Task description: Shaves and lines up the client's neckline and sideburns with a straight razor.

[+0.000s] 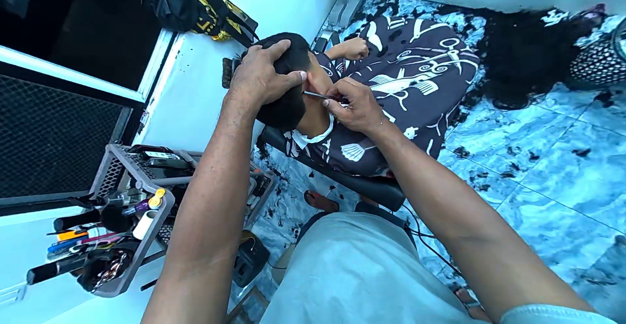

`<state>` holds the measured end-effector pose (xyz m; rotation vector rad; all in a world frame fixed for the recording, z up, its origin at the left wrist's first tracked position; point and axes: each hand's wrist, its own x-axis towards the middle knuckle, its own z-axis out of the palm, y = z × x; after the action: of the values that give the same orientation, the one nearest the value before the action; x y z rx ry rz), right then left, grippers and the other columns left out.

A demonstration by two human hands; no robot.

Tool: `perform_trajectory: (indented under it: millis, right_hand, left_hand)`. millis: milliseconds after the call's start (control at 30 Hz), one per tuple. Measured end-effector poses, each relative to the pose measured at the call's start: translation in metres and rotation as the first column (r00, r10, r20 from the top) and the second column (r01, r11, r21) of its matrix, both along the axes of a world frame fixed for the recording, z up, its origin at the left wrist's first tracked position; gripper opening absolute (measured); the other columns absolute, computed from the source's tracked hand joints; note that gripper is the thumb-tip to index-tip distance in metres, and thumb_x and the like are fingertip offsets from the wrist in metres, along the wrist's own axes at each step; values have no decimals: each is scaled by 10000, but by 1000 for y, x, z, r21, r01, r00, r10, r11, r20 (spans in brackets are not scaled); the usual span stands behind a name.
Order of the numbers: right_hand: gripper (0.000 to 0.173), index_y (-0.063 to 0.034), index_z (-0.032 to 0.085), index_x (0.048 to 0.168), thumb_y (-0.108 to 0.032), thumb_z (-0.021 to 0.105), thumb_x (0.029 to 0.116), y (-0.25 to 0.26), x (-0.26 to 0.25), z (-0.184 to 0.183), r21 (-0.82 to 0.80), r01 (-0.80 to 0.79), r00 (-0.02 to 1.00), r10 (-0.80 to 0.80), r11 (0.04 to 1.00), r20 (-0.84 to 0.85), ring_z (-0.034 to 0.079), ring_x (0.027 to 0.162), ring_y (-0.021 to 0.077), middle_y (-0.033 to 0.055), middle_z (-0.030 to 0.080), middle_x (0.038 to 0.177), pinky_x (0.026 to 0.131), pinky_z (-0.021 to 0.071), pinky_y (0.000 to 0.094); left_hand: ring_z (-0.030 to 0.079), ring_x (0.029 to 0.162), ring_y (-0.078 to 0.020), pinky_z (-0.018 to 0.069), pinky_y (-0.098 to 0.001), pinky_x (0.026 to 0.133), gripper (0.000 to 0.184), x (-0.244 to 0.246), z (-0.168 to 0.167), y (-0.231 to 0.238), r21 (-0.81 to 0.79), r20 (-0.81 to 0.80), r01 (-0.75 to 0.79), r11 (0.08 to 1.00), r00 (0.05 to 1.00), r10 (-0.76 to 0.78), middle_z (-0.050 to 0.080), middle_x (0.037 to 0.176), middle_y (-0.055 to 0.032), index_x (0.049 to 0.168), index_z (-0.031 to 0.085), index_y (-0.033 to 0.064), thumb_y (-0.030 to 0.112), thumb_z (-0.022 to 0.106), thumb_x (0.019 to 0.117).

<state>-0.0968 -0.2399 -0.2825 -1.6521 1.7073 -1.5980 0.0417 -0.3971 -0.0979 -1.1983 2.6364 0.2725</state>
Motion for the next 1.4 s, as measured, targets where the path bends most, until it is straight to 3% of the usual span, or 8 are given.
perform_trajectory:
  millis: [800, 1033, 1233, 1400]
  right_hand:
    - [219, -44, 695, 996, -255, 636, 1005, -6, -13, 6, 10, -40, 999, 40, 999, -7, 675, 830, 157, 83, 695, 892, 780, 569, 353]
    - [206, -50, 719, 979, -245, 652, 987, -6, -20, 2, -15, -112, 992, 111, 994, -56, 678, 895, 168, 89, 701, 924, 832, 567, 342]
    - [218, -45, 693, 982, -251, 630, 1010, -10, -18, 6, -4, -83, 996, 82, 997, -36, 670, 833, 154, 86, 690, 891, 778, 561, 335]
    - [212, -52, 710, 984, -249, 634, 995, -9, -25, 6, -10, -132, 985, 130, 991, -113, 681, 907, 194, 100, 702, 925, 835, 561, 370]
  left_hand:
    - [483, 1400, -347, 434, -639, 1068, 798, -2, -1, -3, 12, -8, 2, 1000, 1000, -1, 463, 1557, -148, 1552, 451, 392, 723, 634, 848]
    - [479, 1408, -328, 428, -621, 1085, 787, -1, 0, -5, 14, -2, 6, 1000, 1000, -6, 470, 1557, -132, 1550, 452, 399, 727, 625, 856]
    - [466, 1421, -328, 411, -614, 1103, 770, 1, 2, -6, 27, -9, 20, 999, 1000, -20, 470, 1560, -131, 1554, 453, 384, 709, 615, 874]
    - [467, 1421, -322, 406, -602, 1113, 773, 1, 1, -6, 26, -13, 29, 999, 1000, -29, 472, 1559, -132, 1557, 450, 378, 708, 608, 877]
